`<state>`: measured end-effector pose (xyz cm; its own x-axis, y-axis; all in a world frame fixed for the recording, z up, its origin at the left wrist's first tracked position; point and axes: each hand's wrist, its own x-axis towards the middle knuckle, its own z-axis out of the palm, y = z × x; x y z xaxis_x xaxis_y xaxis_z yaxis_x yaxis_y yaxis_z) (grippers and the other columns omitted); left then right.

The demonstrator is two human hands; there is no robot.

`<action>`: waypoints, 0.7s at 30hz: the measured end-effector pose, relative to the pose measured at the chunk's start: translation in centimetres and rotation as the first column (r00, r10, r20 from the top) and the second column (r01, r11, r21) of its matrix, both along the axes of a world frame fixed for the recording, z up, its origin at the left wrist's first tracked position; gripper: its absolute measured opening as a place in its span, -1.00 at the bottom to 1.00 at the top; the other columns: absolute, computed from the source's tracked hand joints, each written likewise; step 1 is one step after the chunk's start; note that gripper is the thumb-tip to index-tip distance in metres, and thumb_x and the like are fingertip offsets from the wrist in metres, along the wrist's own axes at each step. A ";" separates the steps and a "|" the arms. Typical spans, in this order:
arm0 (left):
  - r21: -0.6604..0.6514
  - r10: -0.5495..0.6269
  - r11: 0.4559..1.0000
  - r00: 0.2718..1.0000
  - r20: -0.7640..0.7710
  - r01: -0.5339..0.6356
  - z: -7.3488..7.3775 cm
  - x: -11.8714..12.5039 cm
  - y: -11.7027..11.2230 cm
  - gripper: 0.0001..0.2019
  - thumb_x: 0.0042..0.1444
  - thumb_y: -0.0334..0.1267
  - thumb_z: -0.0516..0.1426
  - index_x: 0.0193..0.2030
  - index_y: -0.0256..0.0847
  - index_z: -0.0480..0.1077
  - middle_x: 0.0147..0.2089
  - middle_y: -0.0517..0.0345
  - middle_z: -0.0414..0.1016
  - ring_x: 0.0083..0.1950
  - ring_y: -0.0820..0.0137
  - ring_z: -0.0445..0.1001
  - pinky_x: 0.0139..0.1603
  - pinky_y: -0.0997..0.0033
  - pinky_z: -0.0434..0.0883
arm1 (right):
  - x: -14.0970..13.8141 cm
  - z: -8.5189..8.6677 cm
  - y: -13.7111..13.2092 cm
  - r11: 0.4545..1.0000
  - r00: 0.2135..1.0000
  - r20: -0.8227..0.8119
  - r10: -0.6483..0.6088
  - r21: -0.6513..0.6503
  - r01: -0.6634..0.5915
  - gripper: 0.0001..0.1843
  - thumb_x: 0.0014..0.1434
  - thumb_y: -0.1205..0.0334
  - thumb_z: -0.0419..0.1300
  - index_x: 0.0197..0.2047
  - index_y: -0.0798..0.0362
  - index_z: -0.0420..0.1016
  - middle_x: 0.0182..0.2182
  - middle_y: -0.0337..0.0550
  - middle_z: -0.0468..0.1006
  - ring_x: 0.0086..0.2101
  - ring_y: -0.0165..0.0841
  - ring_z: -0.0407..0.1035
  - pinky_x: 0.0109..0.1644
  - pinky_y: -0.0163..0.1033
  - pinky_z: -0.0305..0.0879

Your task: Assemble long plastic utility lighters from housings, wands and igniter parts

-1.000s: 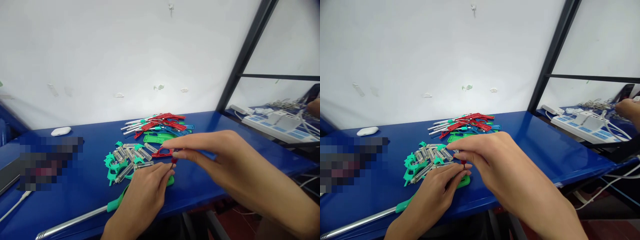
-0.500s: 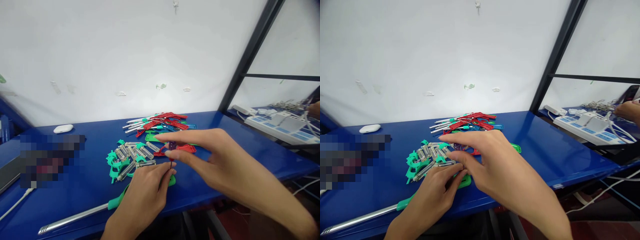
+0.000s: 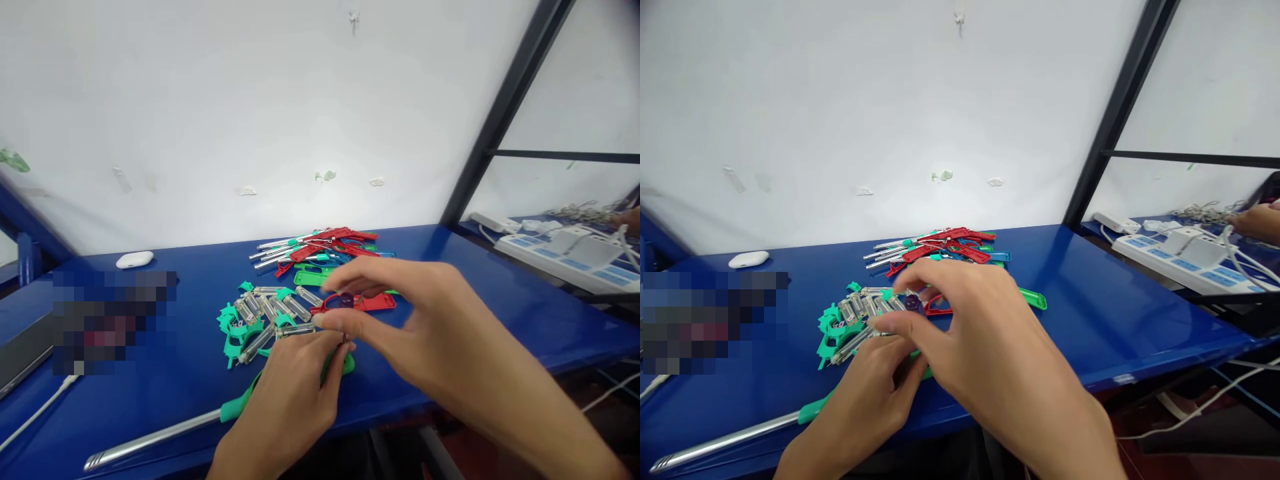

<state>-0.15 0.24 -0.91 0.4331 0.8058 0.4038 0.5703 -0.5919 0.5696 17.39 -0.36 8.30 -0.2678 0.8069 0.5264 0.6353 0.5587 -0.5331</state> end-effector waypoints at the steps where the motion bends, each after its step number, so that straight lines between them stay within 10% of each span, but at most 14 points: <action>1: -0.002 -0.002 1.000 1.000 0.000 0.002 0.0 0.0 0.0 -0.76 0.44 -0.33 0.04 -0.22 -0.13 0.51 -0.26 0.17 0.67 -0.26 0.27 0.63 -0.26 0.32 0.35 | 0.3 0.0 0.0 0.997 0.998 -0.009 0.067 -0.039 -0.067 -0.77 0.31 0.15 0.37 0.03 -0.20 0.70 -0.08 -0.30 0.77 -0.09 -0.23 0.67 -0.04 -0.20 0.59; 6: -0.068 -0.025 0.997 1.000 0.001 0.025 0.1 0.2 0.0 -0.78 0.47 -0.31 0.07 -0.15 -0.09 0.54 -0.16 0.24 0.70 -0.16 0.31 0.67 -0.18 0.34 0.38 | 0.8 0.7 0.2 0.961 0.986 -0.112 0.121 -0.236 -0.144 -0.70 0.32 0.40 0.28 -0.17 -0.23 0.76 -0.25 -0.46 0.79 -0.21 -0.36 0.69 -0.22 -0.39 0.54; 11: -0.054 -0.029 0.998 1.000 -0.009 0.029 0.0 0.1 0.1 -0.79 0.45 -0.33 0.07 -0.06 -0.07 0.56 -0.14 0.25 0.71 -0.12 0.28 0.69 -0.15 0.33 0.39 | 0.3 0.5 -0.1 0.989 0.989 -0.079 -0.127 -0.087 0.121 -0.89 0.20 0.16 0.46 -0.38 -0.17 0.70 -0.46 -0.40 0.74 -0.46 -0.32 0.62 -0.50 -0.29 0.37; 21: -0.052 -0.023 0.998 0.999 -0.031 0.022 0.0 0.0 0.2 -0.79 0.48 -0.30 0.04 -0.04 -0.08 0.52 -0.12 0.24 0.70 -0.14 0.28 0.68 -0.18 0.34 0.37 | -0.1 0.2 0.5 0.964 0.962 0.066 -0.264 0.004 0.265 -0.55 0.09 -0.12 0.52 -0.48 -0.05 0.42 -0.71 -0.43 0.47 -0.68 -0.43 0.28 -0.60 -0.29 -0.01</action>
